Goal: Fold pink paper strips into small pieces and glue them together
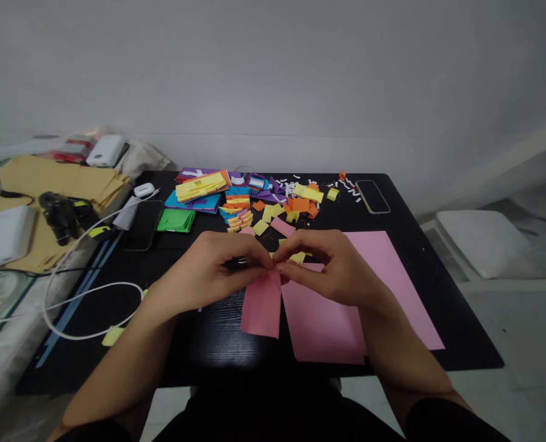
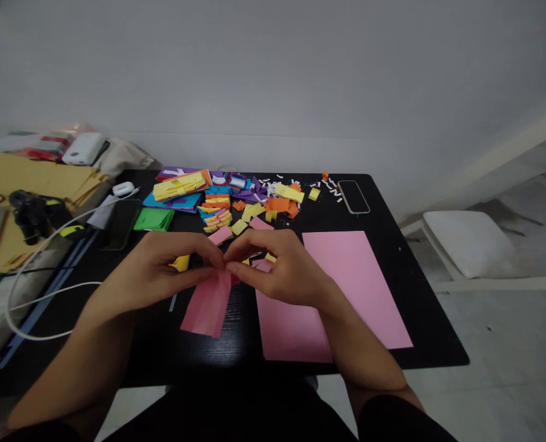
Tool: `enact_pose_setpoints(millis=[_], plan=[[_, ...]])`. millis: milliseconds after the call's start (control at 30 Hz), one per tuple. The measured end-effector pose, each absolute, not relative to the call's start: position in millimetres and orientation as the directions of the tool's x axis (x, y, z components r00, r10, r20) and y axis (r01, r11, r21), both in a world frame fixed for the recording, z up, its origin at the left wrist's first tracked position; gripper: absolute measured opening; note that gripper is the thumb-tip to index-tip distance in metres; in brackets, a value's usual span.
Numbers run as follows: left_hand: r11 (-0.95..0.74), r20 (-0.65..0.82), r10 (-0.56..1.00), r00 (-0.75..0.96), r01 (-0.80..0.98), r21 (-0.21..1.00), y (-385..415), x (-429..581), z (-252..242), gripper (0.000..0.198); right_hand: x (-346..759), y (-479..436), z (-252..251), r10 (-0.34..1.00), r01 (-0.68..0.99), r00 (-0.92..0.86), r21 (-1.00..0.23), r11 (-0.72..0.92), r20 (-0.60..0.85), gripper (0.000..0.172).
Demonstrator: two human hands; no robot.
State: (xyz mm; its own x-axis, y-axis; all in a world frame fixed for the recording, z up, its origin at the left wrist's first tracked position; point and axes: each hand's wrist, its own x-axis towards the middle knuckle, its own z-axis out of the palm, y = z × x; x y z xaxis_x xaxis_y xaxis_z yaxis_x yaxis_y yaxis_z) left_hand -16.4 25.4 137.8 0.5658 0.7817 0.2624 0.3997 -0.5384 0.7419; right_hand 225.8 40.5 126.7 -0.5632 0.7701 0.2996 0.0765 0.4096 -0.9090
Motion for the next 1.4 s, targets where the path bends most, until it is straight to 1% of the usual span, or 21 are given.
enact_pose_setpoints(millis=[200, 300, 500, 567, 633, 767, 833, 933, 1133, 1400], plan=[[-0.552, 0.27, 0.763, 0.587, 0.376, 0.744, 25.4, -17.6, 138.4, 0.009, 225.6, 39.8, 126.4, 0.791, 0.035, -0.557, -0.945, 0.326, 0.252, 0.01], [-0.56, 0.287, 0.769, 0.571, 0.387, 0.733, 24.9, -16.8, 139.5, 0.01, 226.0, 39.8, 126.4, 0.794, 0.013, -0.564, -0.959, 0.283, 0.227, 0.01], [-0.479, 0.243, 0.83, 0.502, 0.42, 0.771, 21.3, -14.5, 139.0, 0.007, 224.1, 39.1, 125.6, 0.807, -0.015, -0.552, -0.97, 0.244, 0.212, 0.005], [-0.443, 0.232, 0.851, 0.471, 0.406, 0.8, 20.8, -14.3, 137.6, 0.005, 224.8, 38.2, 126.4, 0.802, 0.004, -0.555, -0.964, 0.267, 0.22, 0.005], [-0.404, 0.212, 0.867, 0.452, 0.385, 0.83, 21.1, -14.5, 135.9, 0.006, 226.8, 36.9, 128.1, 0.781, 0.029, -0.575, -0.948, 0.316, 0.242, 0.009], [-0.322, 0.151, 0.888, 0.434, 0.355, 0.878, 23.0, -15.2, 133.2, 0.008, 230.2, 35.3, 130.8, 0.683, 0.076, -0.647, -0.863, 0.499, 0.337, 0.025], [-0.29, 0.13, 0.9, 0.416, 0.348, 0.891, 23.8, -14.8, 132.6, 0.009, 229.5, 35.6, 129.9, 0.641, 0.101, -0.667, -0.806, 0.583, 0.379, 0.029], [-0.266, 0.117, 0.912, 0.394, 0.347, 0.899, 24.1, -13.6, 133.2, 0.01, 226.5, 37.2, 125.8, 0.624, 0.131, -0.664, -0.758, 0.639, 0.412, 0.025], [-0.258, 0.123, 0.913, 0.389, 0.315, 0.913, 23.2, -13.2, 137.4, 0.009, 225.3, 40.2, 121.0, 0.627, 0.136, -0.614, -0.719, 0.682, 0.479, 0.015], [-0.211, 0.096, 0.92, 0.38, 0.273, 0.939, 22.2, -15.0, 136.7, 0.014, 225.0, 39.4, 122.1, 0.598, 0.154, -0.587, -0.651, 0.744, 0.545, 0.016]])
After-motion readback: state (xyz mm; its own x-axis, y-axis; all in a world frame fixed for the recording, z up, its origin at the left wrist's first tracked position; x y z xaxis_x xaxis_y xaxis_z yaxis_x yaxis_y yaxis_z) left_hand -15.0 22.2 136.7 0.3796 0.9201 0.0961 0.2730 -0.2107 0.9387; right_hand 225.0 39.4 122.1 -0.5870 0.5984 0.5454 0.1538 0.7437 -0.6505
